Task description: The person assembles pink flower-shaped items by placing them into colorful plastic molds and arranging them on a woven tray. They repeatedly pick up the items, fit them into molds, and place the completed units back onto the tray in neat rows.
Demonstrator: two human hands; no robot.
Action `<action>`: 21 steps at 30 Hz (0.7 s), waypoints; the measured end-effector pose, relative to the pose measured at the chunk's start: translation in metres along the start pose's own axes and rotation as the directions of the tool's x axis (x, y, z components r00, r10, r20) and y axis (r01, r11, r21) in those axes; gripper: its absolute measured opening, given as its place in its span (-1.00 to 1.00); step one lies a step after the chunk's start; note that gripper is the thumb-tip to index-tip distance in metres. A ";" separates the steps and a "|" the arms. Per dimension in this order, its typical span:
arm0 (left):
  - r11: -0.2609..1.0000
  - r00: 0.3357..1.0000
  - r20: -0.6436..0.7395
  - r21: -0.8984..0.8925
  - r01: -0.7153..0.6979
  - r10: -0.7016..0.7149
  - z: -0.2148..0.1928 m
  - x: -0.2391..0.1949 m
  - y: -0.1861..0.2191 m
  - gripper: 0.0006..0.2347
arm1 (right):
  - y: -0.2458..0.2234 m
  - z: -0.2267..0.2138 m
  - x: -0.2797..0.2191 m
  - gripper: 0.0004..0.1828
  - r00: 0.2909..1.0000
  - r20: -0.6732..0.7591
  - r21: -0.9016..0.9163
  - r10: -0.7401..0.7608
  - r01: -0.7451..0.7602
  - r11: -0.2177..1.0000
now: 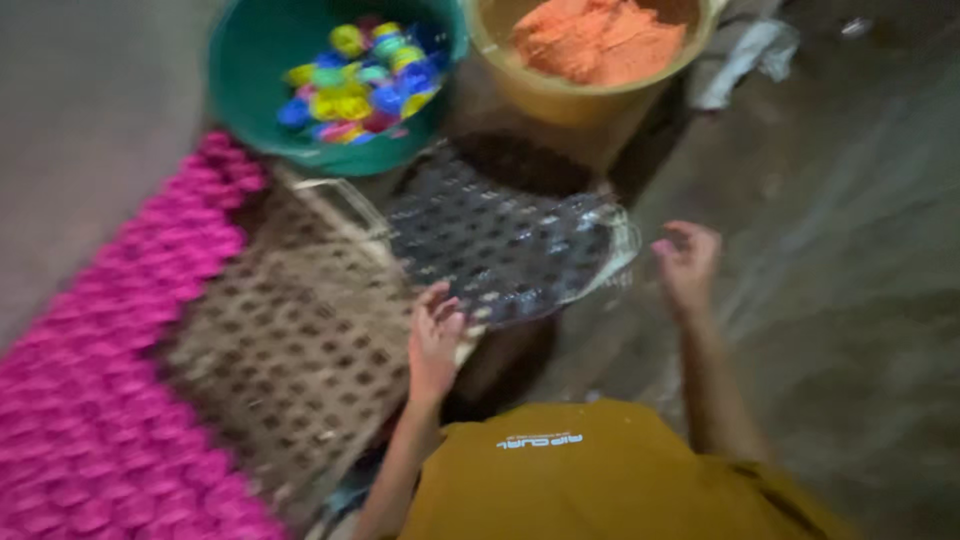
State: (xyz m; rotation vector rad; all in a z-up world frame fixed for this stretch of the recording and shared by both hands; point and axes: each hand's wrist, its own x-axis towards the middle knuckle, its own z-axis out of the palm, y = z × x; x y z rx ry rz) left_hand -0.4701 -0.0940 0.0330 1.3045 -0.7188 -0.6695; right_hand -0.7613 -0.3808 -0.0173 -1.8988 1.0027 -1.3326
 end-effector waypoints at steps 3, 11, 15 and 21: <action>0.835 0.969 0.134 -0.491 0.248 -0.209 0.095 0.036 0.019 -0.36 | -0.026 -0.020 0.029 -0.73 0.949 0.299 0.206 0.104 -0.170 0.964; 0.750 0.887 0.444 -0.629 0.205 0.129 0.286 0.119 0.087 -0.25 | -0.106 -0.124 0.172 -0.60 0.859 0.380 0.025 -0.344 0.362 0.932; 0.863 0.858 0.476 -0.499 0.084 0.191 0.347 0.176 0.092 -0.23 | -0.082 -0.126 0.251 -0.64 0.737 0.406 0.081 -0.541 0.560 0.824; 0.754 0.822 0.561 -0.579 0.310 0.093 0.450 0.302 0.077 -0.24 | 0.019 -0.133 0.382 -0.76 0.717 0.139 0.044 -0.683 0.685 0.728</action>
